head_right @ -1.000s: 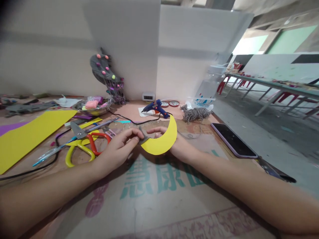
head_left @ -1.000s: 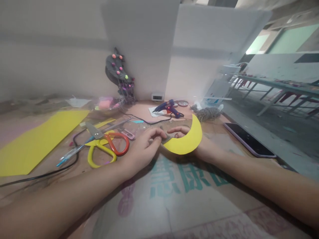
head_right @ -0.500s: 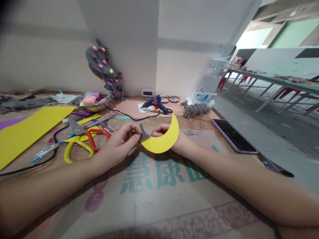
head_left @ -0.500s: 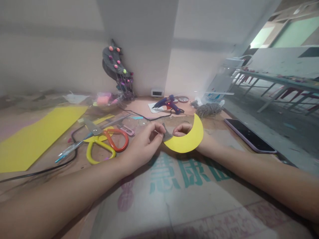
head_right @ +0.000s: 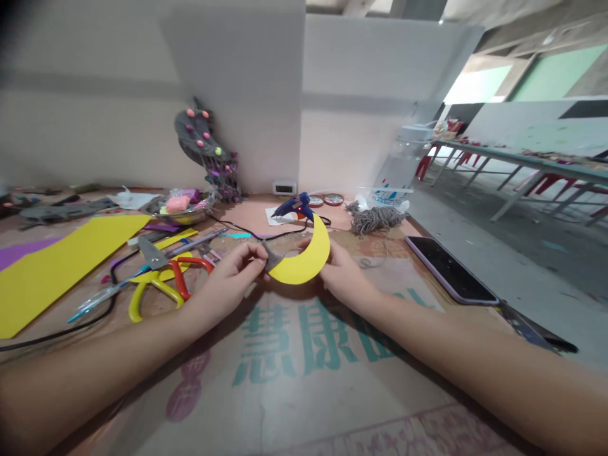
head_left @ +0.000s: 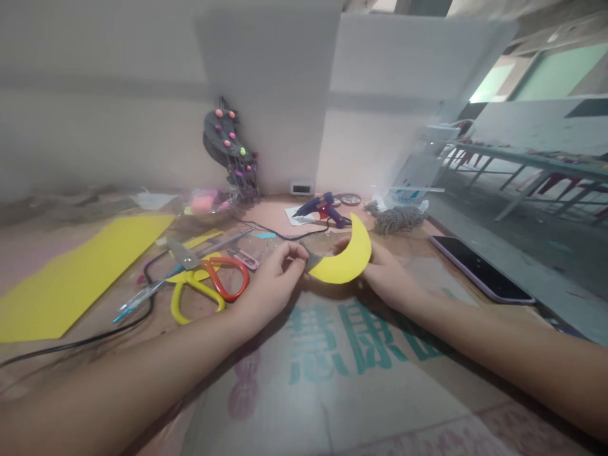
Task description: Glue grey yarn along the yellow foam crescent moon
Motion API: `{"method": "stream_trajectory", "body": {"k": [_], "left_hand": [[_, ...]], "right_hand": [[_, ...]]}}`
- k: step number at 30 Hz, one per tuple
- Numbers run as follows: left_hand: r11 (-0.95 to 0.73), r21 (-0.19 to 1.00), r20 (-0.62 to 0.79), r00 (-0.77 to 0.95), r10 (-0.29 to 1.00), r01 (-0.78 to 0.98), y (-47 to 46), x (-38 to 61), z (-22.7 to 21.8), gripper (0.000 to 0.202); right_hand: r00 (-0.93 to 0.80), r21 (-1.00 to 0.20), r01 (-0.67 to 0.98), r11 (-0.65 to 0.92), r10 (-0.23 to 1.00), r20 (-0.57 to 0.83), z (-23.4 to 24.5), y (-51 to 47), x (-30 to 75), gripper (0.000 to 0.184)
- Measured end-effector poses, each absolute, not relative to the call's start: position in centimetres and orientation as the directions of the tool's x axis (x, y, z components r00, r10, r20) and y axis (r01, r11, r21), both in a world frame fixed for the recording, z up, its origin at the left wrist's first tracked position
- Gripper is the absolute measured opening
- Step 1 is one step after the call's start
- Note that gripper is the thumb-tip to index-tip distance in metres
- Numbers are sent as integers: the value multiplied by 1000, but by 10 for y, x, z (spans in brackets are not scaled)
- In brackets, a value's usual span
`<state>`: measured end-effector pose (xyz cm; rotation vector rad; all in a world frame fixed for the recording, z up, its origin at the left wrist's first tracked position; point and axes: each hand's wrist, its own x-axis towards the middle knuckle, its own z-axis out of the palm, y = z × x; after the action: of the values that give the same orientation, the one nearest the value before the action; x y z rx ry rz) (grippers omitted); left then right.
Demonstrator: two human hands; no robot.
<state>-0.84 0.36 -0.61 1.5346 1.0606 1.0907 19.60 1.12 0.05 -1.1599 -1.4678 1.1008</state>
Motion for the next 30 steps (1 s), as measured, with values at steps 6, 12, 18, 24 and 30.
{"method": "stream_trajectory", "body": {"k": [6,12,18,24,30], "left_hand": [[-159,987,155,109,982,33,7,-8,-3,4],[-194,980,197,194,961,-30,5,-5,-3,17],[-138,990,139,262,955,-21,5,-7,-1,37],[-229,942,144,318,937,246,4,-9,2,32],[-252,915,145,325,934,315,2,-9,2,28]], "right_hand": [[-239,-983,-18,180,954,179,-2,11,202,33],[-325,-953,276,126,945,31,1,7,197,46],[-302,-965,235,120,952,44,3,7,197,50],[-285,-961,231,154,955,84,3,6,197,45],[-341,-936,305,174,938,63,3,9,198,37]]}}
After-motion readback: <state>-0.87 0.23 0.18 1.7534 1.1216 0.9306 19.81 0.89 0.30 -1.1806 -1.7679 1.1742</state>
